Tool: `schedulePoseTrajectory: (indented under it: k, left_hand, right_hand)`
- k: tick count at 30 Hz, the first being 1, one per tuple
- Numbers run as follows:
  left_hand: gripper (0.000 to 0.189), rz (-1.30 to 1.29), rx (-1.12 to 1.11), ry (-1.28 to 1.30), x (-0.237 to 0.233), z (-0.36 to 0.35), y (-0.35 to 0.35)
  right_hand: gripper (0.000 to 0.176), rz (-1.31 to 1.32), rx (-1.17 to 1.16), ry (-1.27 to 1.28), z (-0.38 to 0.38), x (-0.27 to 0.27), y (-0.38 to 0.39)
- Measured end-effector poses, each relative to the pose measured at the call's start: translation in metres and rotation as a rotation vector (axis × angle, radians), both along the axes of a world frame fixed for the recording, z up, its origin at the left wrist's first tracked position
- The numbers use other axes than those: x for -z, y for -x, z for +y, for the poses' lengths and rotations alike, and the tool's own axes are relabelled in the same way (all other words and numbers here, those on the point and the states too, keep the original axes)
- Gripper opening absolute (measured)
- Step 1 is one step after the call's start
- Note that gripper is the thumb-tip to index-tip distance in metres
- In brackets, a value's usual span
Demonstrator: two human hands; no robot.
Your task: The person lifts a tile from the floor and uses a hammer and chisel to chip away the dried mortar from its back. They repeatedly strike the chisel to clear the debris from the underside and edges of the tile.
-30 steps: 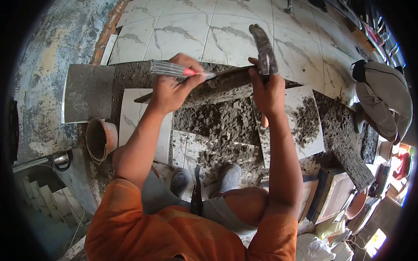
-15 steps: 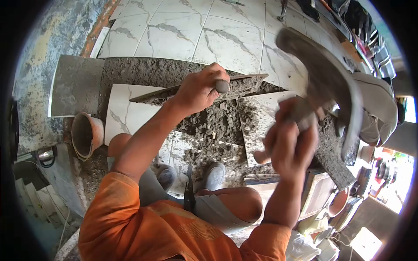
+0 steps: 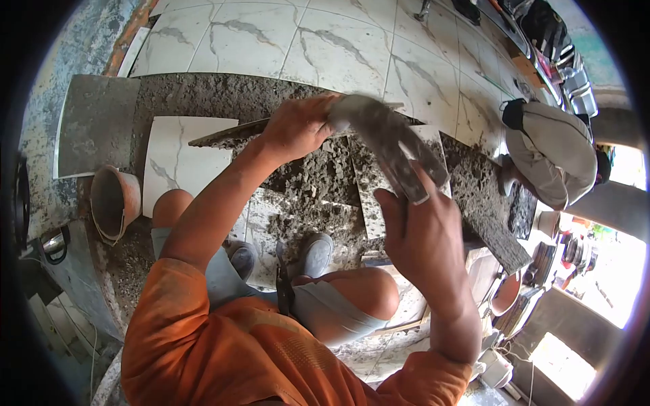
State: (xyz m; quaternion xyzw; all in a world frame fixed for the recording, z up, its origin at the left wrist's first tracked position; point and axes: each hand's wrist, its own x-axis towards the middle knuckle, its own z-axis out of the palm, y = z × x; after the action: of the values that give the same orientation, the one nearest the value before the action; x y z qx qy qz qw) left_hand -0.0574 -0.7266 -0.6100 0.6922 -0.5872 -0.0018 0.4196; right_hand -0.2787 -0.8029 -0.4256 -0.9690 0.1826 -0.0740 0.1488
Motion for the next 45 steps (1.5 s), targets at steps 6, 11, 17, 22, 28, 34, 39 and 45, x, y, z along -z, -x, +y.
schedulePoseTrajectory:
  k: [6, 11, 17, 22, 28, 34, 39, 45]
  left_hand:
    - [0.017, -0.06, -0.017, 0.128, 0.004, -0.007, -0.003]
    - [0.01, -0.137, -0.029, 0.146, 0.007, -0.013, -0.007]
    - [0.018, -0.133, -0.037, 0.063, 0.008, -0.007, -0.001]
    - [0.027, -0.126, -0.086, -0.011, 0.01, -0.01, -0.003]
    - [0.018, -0.036, -0.039, 0.019, -0.002, -0.006, -0.005]
    - [0.028, 0.205, 0.05, 0.112, 0.001, -0.008, -0.008]
    - [0.024, 0.379, 0.053, 0.155, -0.006, -0.011, 0.003]
    - [0.014, 0.528, 0.149, 0.098, -0.006, -0.004, -0.002]
  right_hand:
    - [0.028, -0.375, 0.332, -0.353, 0.012, 0.009, 0.018]
    - [0.02, -0.224, 0.054, -0.057, 0.005, 0.014, 0.016]
    - [0.028, -0.066, 0.119, -0.213, 0.008, 0.023, 0.005]
    - [0.019, -0.501, 0.081, 0.026, 0.005, 0.035, 0.022]
    - [0.018, -0.583, 0.301, -0.323, 0.003, 0.048, 0.023]
    - [0.03, -0.619, 0.423, -0.391, -0.033, 0.091, 0.014]
    - [0.034, -0.399, 0.36, -0.259, -0.087, 0.16, -0.011]
    - [0.042, -0.529, 0.337, -0.311, -0.092, 0.207, -0.055]
